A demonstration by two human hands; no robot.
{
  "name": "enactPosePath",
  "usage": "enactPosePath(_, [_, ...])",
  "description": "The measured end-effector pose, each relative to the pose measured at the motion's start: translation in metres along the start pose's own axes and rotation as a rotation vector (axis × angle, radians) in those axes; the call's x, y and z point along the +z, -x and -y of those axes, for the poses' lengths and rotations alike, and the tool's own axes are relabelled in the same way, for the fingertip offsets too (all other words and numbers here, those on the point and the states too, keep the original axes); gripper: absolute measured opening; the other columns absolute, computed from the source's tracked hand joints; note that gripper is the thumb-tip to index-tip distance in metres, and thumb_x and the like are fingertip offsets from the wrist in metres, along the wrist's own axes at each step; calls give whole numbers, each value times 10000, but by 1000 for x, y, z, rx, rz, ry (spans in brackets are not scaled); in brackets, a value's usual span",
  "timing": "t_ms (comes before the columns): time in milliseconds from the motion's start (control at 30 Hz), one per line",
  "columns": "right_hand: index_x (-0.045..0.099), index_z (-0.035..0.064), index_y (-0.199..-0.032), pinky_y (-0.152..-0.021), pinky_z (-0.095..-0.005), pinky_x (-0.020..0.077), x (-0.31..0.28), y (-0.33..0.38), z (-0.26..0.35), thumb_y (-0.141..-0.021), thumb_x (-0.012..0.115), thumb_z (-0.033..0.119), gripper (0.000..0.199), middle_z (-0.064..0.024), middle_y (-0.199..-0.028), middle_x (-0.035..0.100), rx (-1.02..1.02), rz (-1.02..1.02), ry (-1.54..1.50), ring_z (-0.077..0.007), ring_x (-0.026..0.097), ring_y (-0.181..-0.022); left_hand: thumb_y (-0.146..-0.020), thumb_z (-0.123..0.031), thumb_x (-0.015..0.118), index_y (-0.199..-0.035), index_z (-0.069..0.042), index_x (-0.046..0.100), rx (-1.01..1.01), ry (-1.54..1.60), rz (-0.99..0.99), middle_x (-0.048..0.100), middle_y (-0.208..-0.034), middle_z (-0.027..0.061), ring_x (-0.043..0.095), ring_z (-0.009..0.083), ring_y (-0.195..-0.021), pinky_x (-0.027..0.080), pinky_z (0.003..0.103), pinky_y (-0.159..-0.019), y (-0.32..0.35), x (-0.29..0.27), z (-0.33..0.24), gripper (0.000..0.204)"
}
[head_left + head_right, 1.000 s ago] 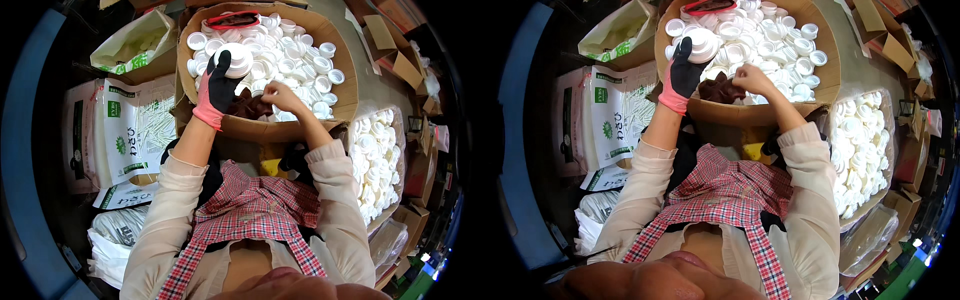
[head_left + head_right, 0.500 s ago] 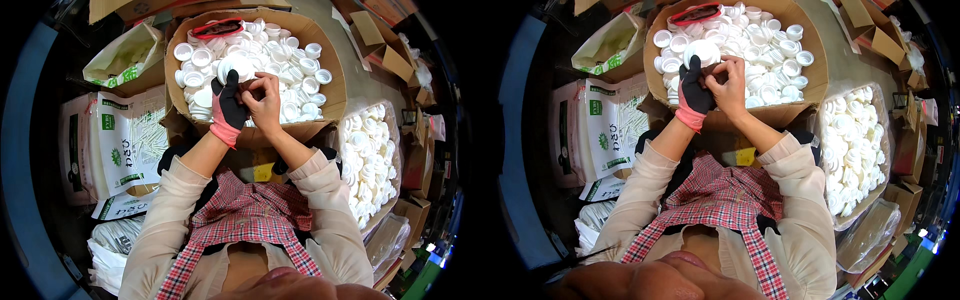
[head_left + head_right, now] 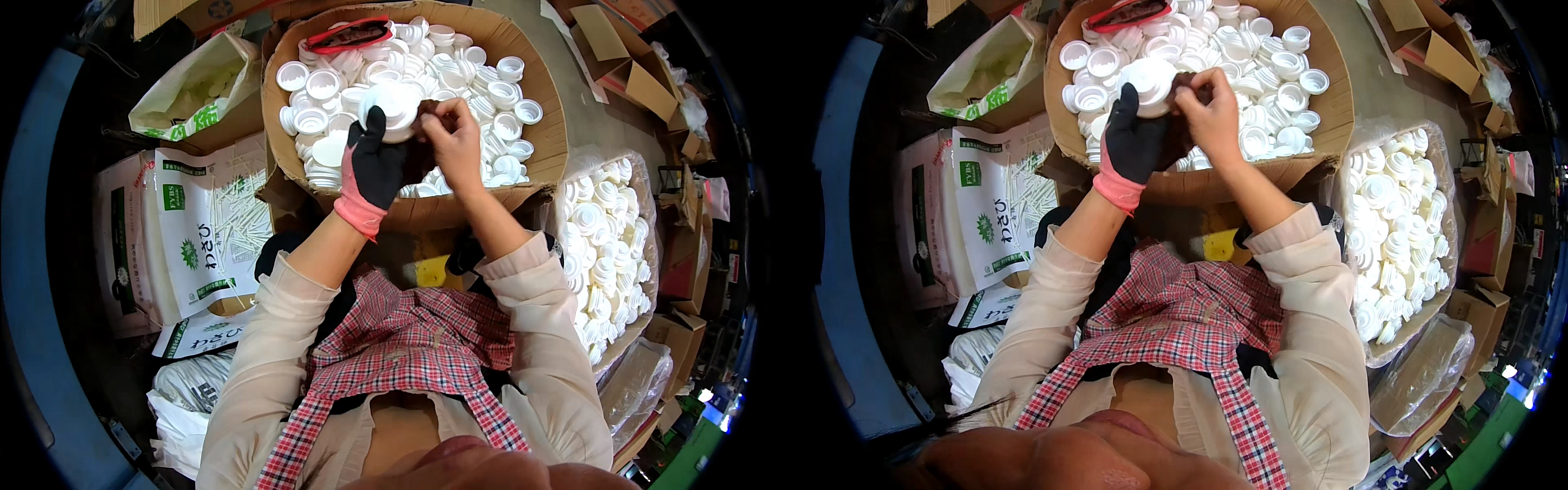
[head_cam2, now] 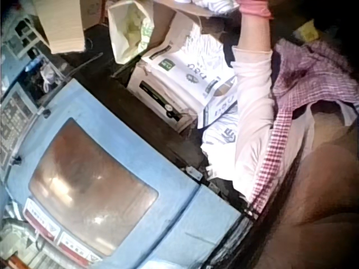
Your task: The person sits on the floor and repeatedly assembles small white plastic containers by placing a lid onto a base. They handle the containers one at a time, then place the assembled units into a nearby box.
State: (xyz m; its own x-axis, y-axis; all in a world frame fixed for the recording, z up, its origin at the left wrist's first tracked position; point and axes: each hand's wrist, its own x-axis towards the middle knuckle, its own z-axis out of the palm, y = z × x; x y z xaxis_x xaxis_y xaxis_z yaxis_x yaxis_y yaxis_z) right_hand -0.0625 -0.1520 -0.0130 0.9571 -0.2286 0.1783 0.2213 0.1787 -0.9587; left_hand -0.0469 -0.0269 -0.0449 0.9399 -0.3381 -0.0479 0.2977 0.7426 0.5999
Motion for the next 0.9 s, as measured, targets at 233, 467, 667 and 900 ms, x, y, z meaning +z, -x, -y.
enactPosePath(233, [593,-16,-907,-650,-229,461,-52,-30,-2,-850,623,123,153,-63,-815,624,159,-7,205,-112,577,-694,-953,-304,539,-1166,20,507,168,-584,103,602,-1081,111,600,181,-1002,502,308,-838,19,14,-18,389])
enactPosePath(467, [485,31,-1293,-878,-301,459,-58,-8,38,-877,638,204,476,-79,-1204,563,213,361,80,-179,587,-992,-888,-243,639,-1270,-6,444,-18,-308,164,580,-1128,92,569,179,-1052,491,297,-867,25,33,-43,491])
enactPosePath(667, [473,31,-1245,-937,-310,421,-49,49,72,-699,819,217,673,-71,-1118,569,-20,150,403,-171,546,-1055,-841,-101,640,-1320,5,447,-26,-576,325,555,-1236,99,546,168,-1085,440,286,-923,30,52,-23,527])
enactPosePath(900, [457,67,-1219,-799,-302,480,-158,140,102,-689,826,216,663,-40,-1032,556,-21,-313,444,-154,560,-944,-954,-133,436,-1337,17,403,44,-742,433,475,-1307,155,496,268,-1204,453,381,-981,20,26,-16,412])
